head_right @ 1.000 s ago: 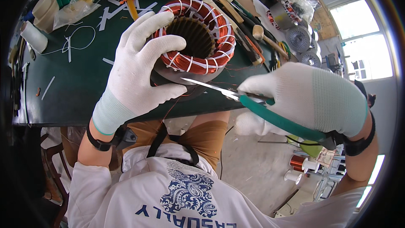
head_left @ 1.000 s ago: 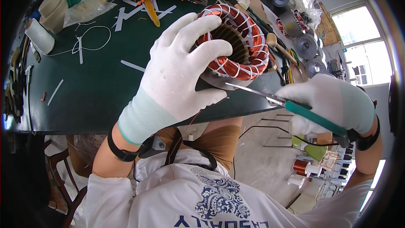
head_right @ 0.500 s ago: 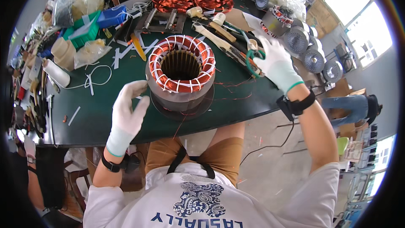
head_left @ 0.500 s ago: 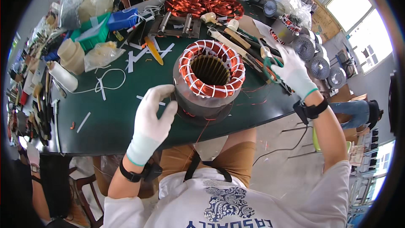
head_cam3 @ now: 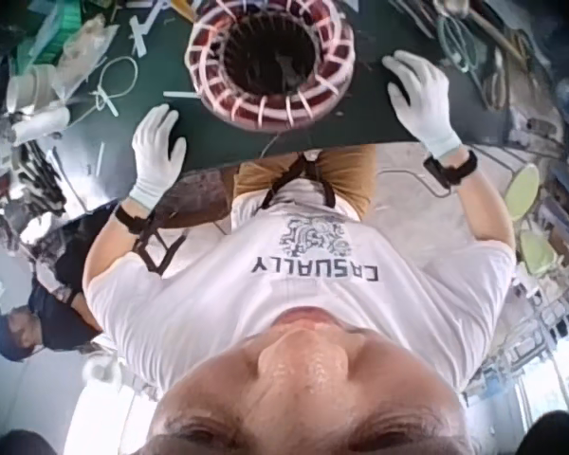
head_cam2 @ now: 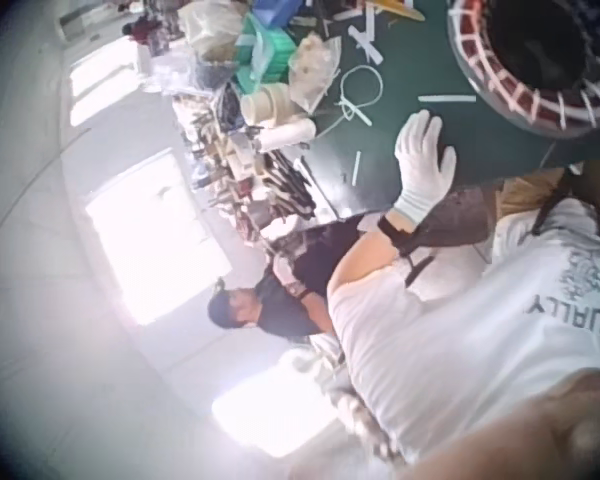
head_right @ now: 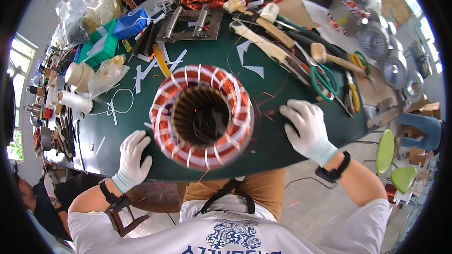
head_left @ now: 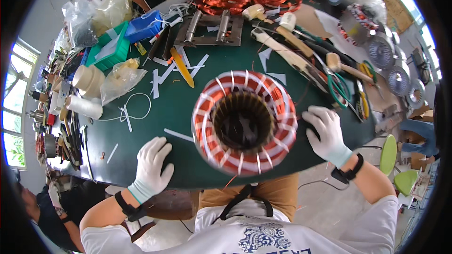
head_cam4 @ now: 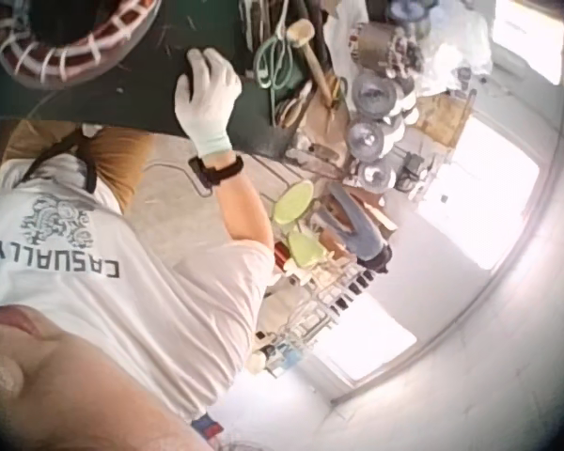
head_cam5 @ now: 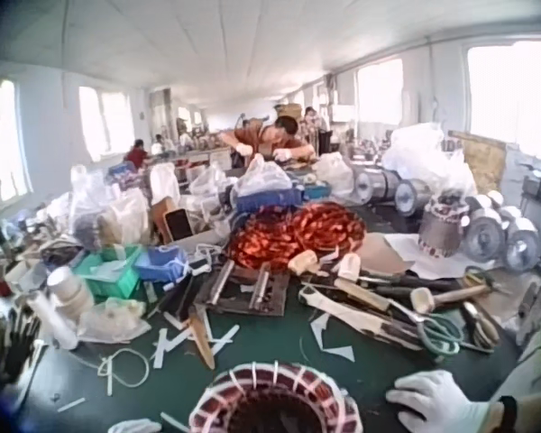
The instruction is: Winding and shaping copper coils in a motor stator using a mallet, lighter, and pliers.
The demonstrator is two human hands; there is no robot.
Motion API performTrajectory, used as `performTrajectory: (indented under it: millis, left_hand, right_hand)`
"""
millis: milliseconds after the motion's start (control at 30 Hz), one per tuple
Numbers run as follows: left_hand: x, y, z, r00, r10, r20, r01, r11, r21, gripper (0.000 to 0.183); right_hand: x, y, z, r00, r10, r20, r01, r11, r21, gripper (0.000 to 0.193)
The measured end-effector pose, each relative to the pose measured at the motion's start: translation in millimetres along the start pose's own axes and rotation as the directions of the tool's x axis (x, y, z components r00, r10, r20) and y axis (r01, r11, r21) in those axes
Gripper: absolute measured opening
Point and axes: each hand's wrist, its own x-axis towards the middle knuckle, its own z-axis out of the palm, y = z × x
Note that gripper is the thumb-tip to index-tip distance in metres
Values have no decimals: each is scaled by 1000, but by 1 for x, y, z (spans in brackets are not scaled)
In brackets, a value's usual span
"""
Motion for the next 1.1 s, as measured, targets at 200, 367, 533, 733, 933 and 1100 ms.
performTrajectory:
  millis: [200, 367, 533, 733, 933, 1100]
  left_hand:
    - [12, -12, -5, 998, 13, 55, -8, 996, -94, 63]
    - [18, -16, -3, 994, -15, 106, 27, 992, -122, 65]
    - [12, -17, 0, 988, -35, 149, 54, 991, -125, 68]
    - [5, -13, -1, 981, -48, 190, 74, 988, -132, 68]
    - [9, -13, -1, 980, -52, 194, 73, 992, -100, 67]
    - [9, -11, 5, 987, -68, 149, 77, 996, -52, 63]
  right_hand:
    - [13, 5, -14, 984, 49, 169, -53, 998, 20, 56]
    - [20, 7, -8, 969, 97, 226, -97, 995, -12, 53]
    - [23, 9, -4, 965, 113, 235, -110, 994, -24, 50]
    - [18, 7, -6, 961, 126, 245, -128, 992, -7, 51]
    - [15, 7, -7, 953, 144, 268, -147, 989, -10, 51]
    - [19, 11, -5, 965, 135, 224, -139, 990, 2, 51]
